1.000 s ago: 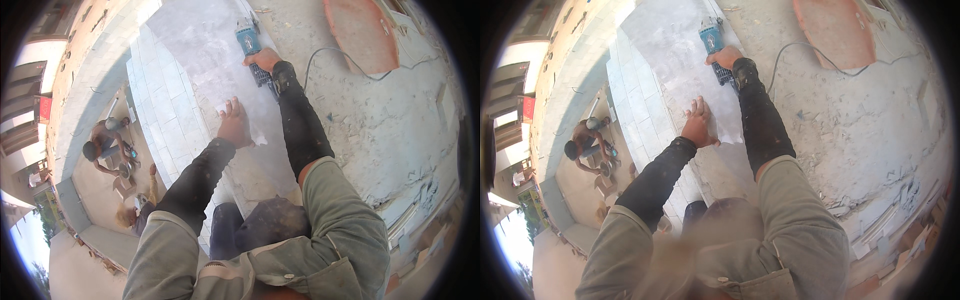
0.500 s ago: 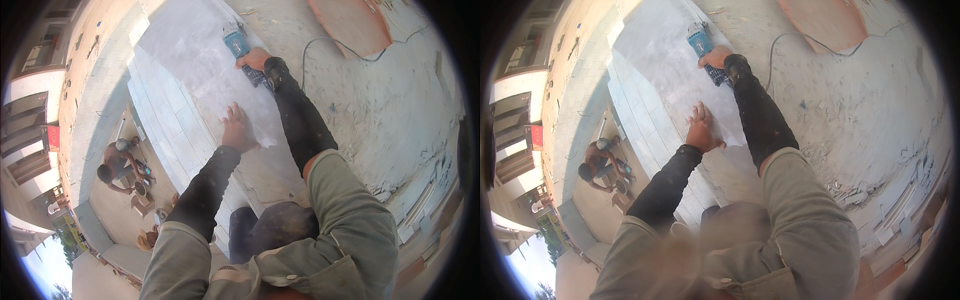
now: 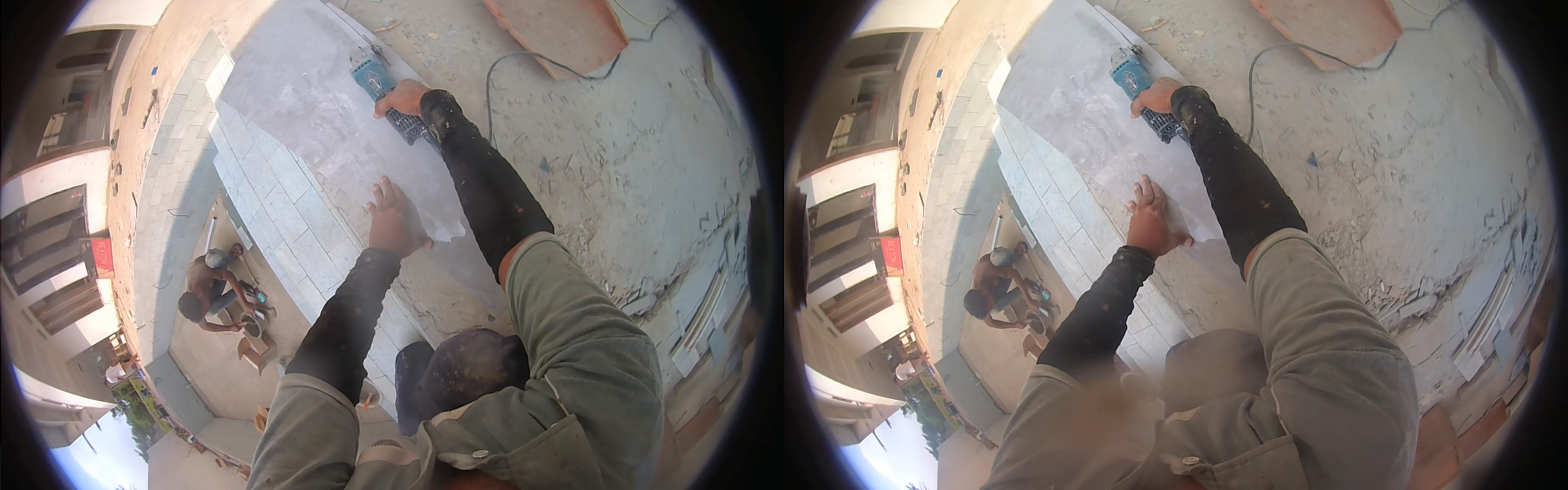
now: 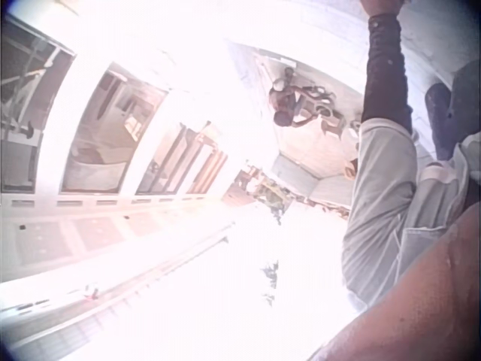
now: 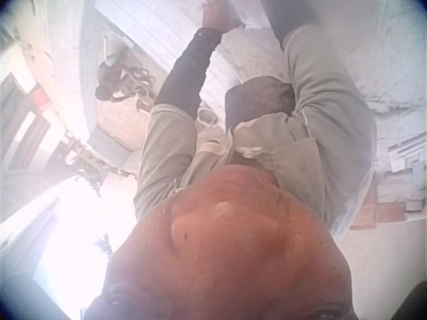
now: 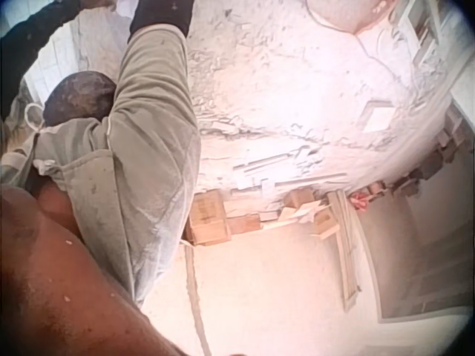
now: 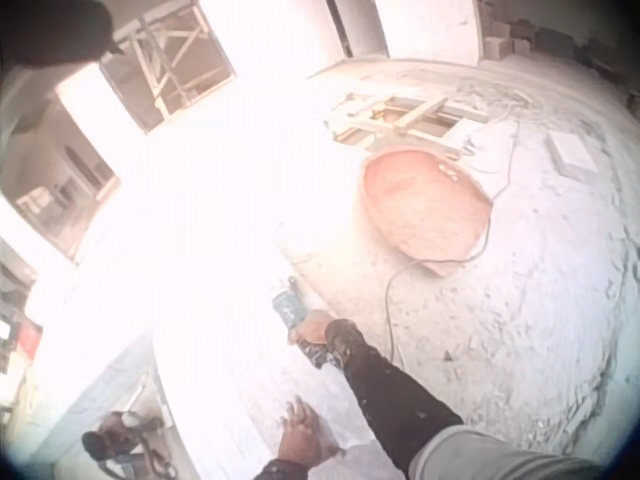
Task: The person uses a power grinder to cut and shape a large stone slab held on a workspace while another person works nearby.
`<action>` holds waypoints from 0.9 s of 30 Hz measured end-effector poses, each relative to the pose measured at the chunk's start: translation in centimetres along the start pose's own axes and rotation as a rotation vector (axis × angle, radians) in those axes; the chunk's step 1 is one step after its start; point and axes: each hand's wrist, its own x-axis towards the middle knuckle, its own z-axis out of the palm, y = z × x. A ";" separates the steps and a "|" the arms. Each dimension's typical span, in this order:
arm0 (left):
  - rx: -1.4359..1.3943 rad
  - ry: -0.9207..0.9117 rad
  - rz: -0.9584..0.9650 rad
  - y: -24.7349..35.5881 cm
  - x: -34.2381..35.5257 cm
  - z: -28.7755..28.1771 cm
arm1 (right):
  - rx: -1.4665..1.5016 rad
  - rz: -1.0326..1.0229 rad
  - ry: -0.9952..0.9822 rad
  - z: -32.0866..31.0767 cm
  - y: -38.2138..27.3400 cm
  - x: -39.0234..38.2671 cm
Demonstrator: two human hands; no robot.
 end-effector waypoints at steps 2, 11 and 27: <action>0.012 -0.002 -0.001 -0.1 0.1 0.1 | -0.039 -0.003 0.019 0.2 0.0 -0.2; -0.022 0.028 0.025 -0.7 0.3 1.1 | -0.020 -0.018 0.057 0.7 0.8 -2.0; 0.011 0.014 -0.021 -1.0 0.4 1.2 | -0.034 -0.004 0.064 1.2 1.2 -5.4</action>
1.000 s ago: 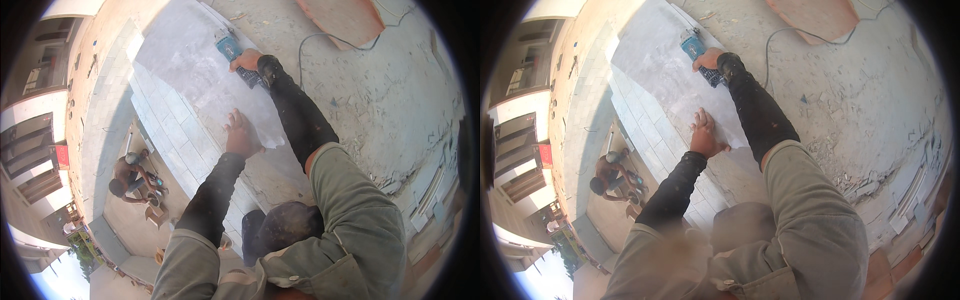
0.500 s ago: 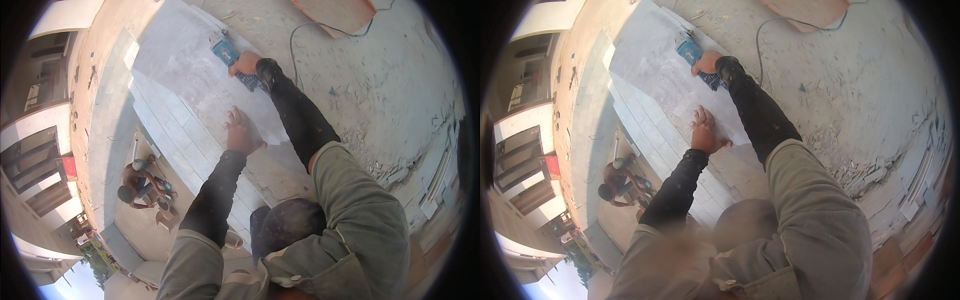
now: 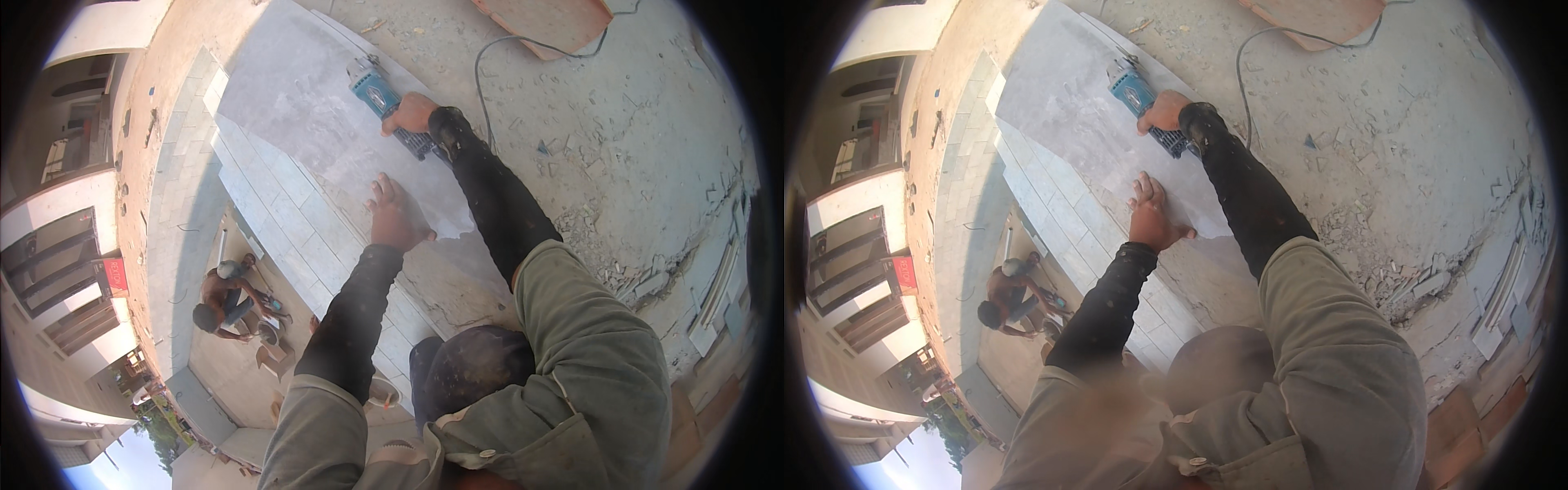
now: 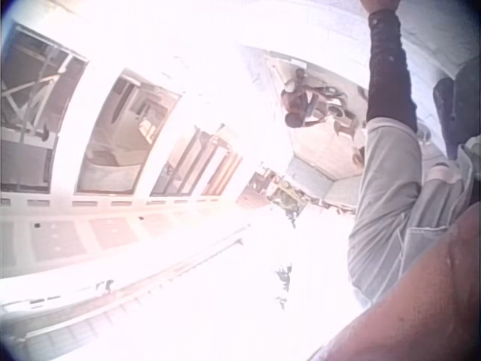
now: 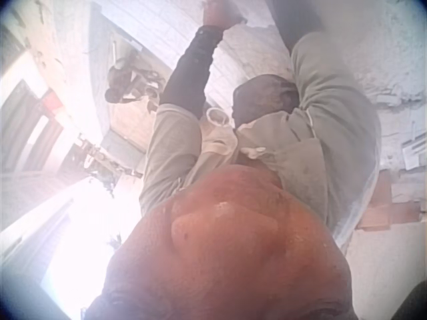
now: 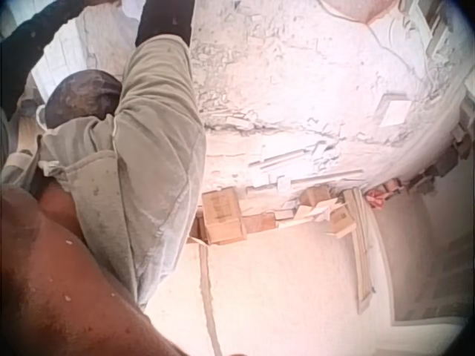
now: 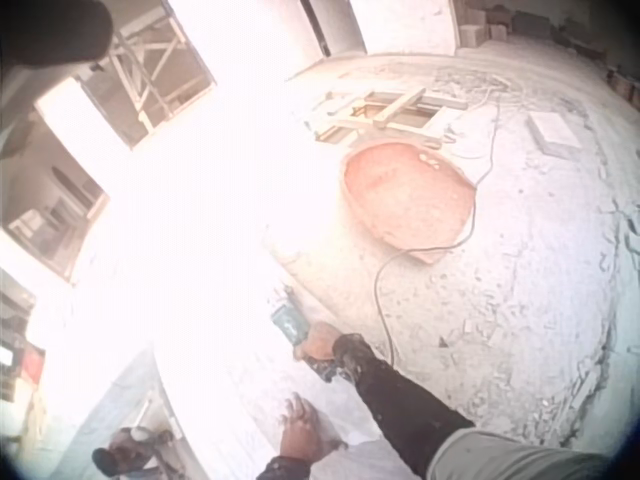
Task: The person uses a power grinder to cut and shape a large stone slab held on a workspace while another person works nearby.
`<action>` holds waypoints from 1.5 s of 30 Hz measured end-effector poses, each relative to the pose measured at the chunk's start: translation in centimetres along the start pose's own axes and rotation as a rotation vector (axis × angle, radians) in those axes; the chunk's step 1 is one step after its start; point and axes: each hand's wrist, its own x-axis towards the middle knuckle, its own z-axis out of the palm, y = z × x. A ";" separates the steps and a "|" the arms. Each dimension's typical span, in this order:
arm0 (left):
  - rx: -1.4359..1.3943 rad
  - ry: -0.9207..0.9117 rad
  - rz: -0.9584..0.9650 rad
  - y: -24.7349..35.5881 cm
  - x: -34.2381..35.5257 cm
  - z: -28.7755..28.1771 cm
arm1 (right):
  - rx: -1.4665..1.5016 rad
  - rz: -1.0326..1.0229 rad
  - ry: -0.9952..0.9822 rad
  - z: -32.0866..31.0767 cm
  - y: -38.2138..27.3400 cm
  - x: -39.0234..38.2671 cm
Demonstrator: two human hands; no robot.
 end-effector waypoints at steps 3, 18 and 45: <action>0.015 -0.020 -0.017 0.7 0.0 -0.7 | -0.028 -0.003 -0.010 0.1 0.3 0.1; 0.020 0.012 0.000 0.6 0.1 0.2 | -0.023 -0.017 0.000 -0.5 -0.1 1.7; -0.003 0.051 0.025 -0.3 0.1 0.8 | 0.008 0.007 -0.028 -0.1 0.9 1.4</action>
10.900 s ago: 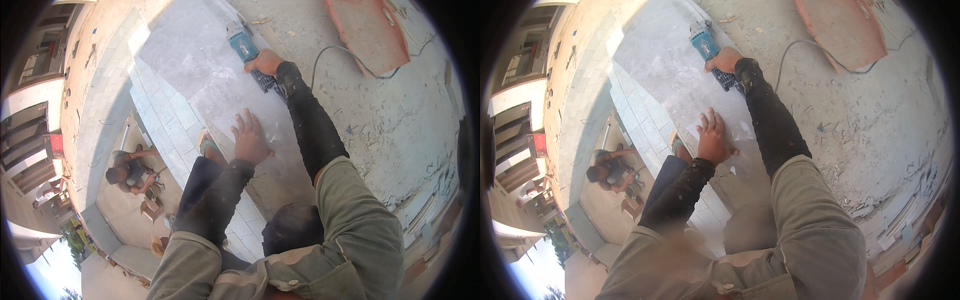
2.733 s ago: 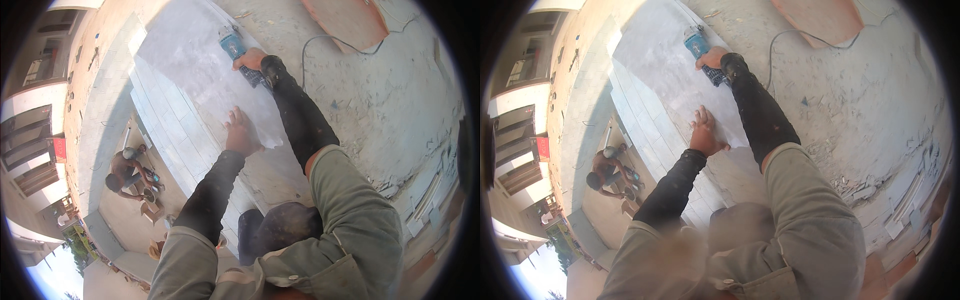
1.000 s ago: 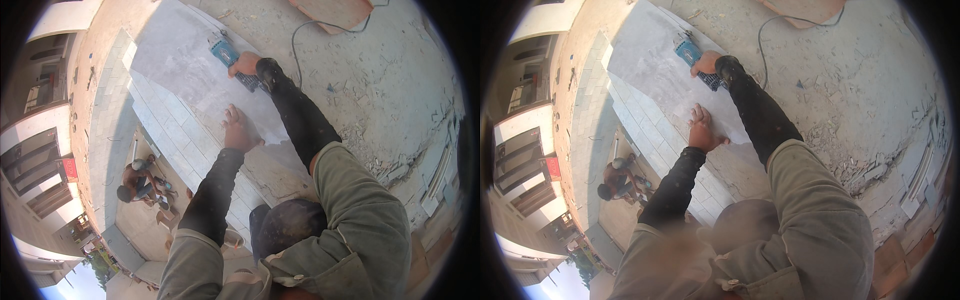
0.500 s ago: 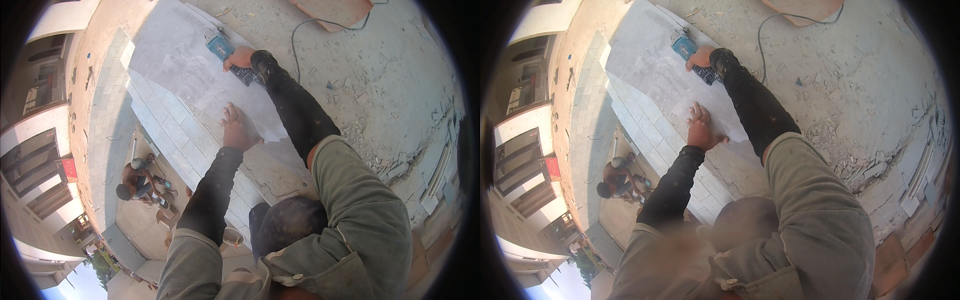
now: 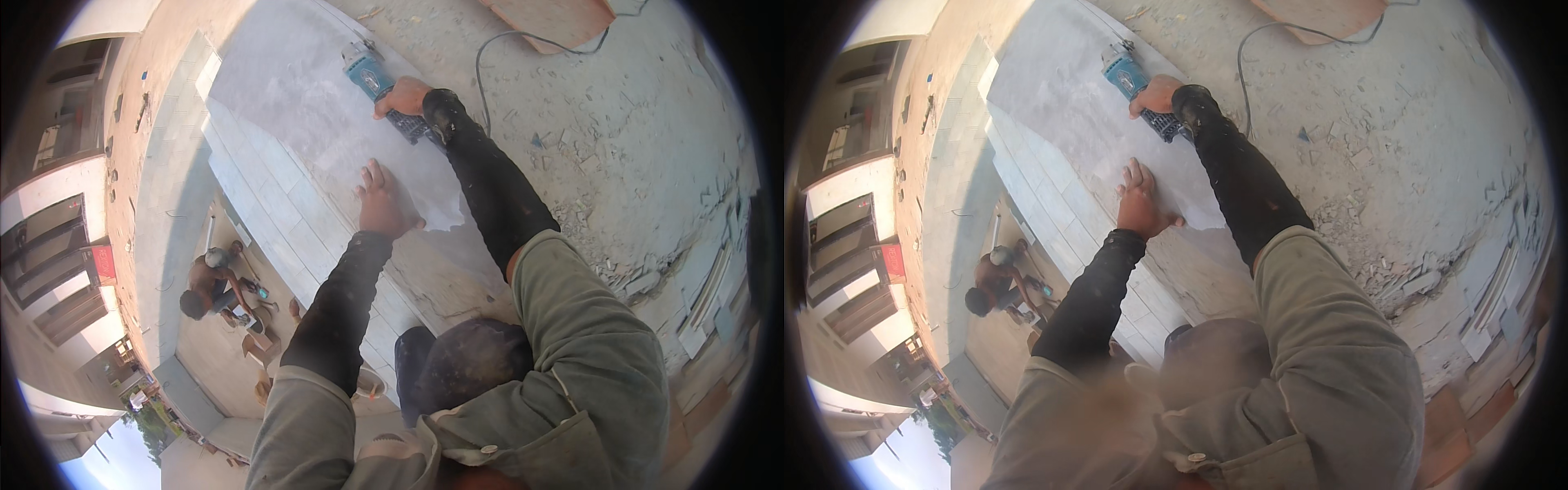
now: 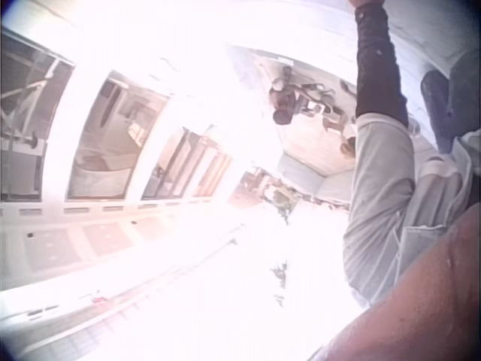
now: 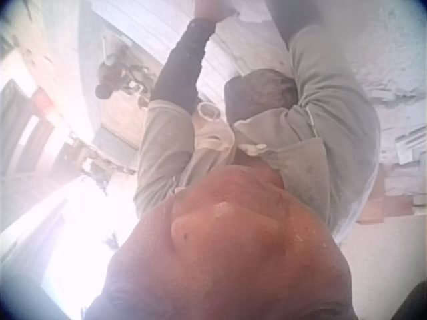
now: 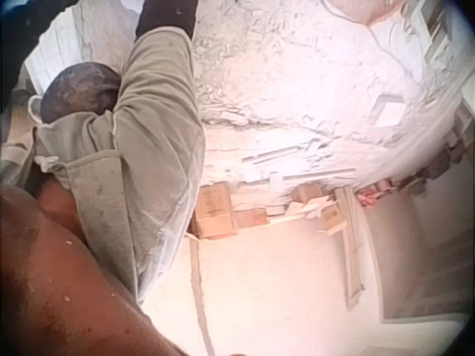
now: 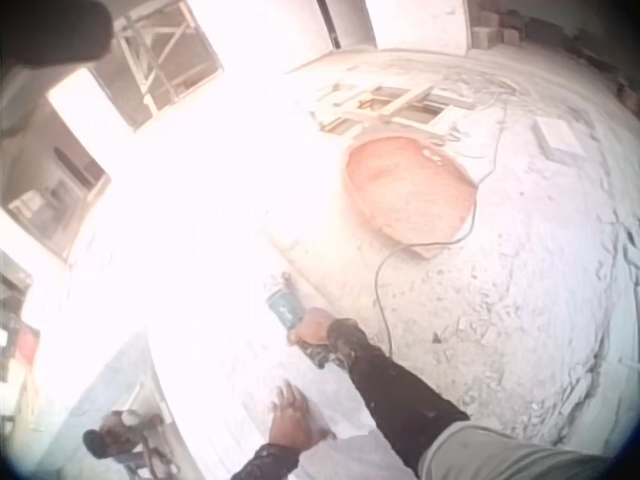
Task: The person uses a power grinder to cut and shape a large stone slab held on a workspace while another person works nearby.
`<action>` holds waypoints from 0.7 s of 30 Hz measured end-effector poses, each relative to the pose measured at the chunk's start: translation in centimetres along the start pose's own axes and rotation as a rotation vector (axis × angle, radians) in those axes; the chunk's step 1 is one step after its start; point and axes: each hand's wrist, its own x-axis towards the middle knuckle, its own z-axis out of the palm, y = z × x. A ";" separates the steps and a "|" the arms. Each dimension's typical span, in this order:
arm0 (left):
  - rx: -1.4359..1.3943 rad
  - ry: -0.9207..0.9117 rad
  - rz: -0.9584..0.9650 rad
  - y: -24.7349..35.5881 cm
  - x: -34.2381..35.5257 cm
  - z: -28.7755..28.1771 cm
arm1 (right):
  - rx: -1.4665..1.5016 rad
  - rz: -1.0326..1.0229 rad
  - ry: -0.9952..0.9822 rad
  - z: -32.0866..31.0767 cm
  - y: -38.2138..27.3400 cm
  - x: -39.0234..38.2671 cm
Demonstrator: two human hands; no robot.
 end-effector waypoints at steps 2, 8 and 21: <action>-0.011 0.014 -0.007 -0.3 -0.2 0.3 | 0.009 -0.005 0.008 0.1 -0.2 -1.0; -0.042 0.050 0.013 -0.2 -0.8 1.4 | -0.017 0.000 0.011 -0.1 0.1 -3.0; -0.026 0.061 0.023 0.1 -1.2 1.7 | 0.009 -0.030 0.010 0.6 1.6 -5.4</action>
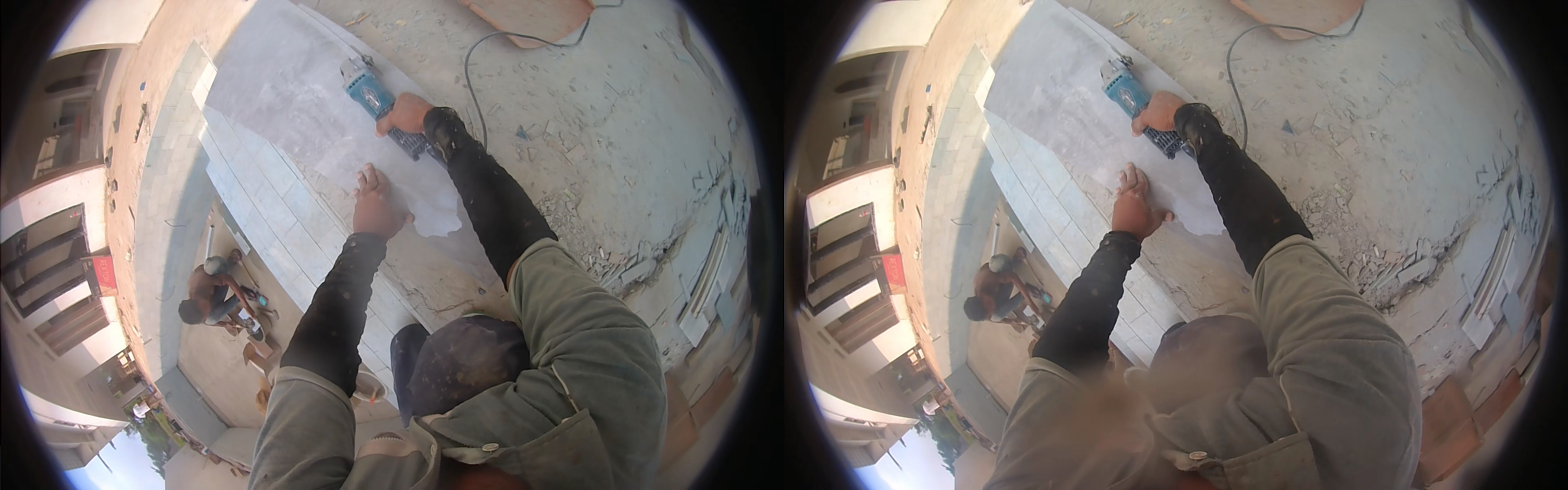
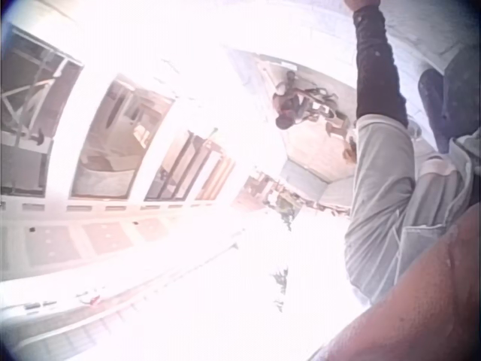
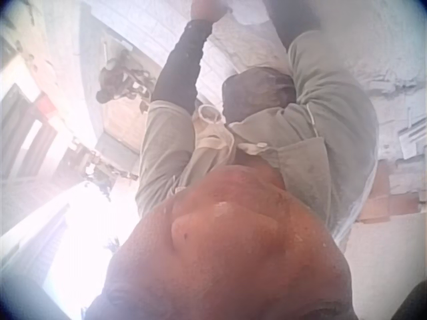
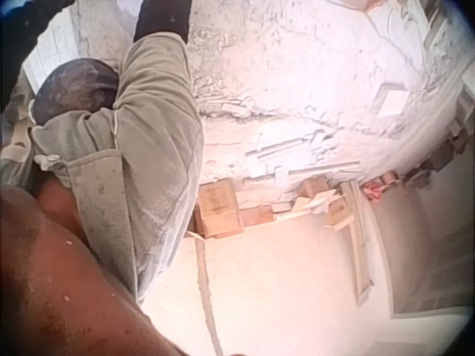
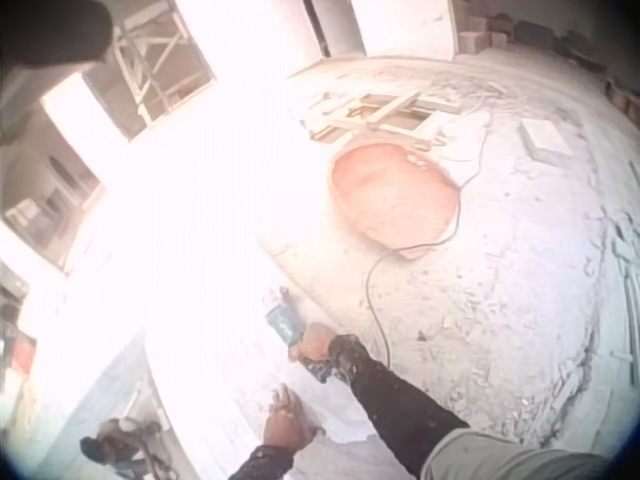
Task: The person uses a power grinder to cut and shape a large stone slab held on a workspace while another person works nearby.
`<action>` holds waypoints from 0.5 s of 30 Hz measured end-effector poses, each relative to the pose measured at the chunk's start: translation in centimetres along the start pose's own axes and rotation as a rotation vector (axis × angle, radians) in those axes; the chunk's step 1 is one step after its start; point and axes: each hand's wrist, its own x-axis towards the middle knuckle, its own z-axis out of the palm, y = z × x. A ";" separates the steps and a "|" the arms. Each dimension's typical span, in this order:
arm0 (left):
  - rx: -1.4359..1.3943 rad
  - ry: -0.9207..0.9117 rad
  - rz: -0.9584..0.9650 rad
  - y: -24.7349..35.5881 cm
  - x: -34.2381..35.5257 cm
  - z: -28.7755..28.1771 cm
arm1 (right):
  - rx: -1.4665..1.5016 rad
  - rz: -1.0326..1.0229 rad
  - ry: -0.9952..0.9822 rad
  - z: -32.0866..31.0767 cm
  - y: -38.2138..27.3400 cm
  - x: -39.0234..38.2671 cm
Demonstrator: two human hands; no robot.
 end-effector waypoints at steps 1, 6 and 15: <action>0.005 -0.007 -0.005 0.1 0.0 -0.1 | -0.001 0.006 0.003 0.0 0.1 -0.1; -0.025 -0.007 0.022 -0.3 0.1 0.3 | -0.024 0.023 0.023 0.1 0.2 -0.8; 0.028 0.015 0.034 -0.2 0.0 0.3 | -0.029 0.011 0.012 0.2 0.5 -2.7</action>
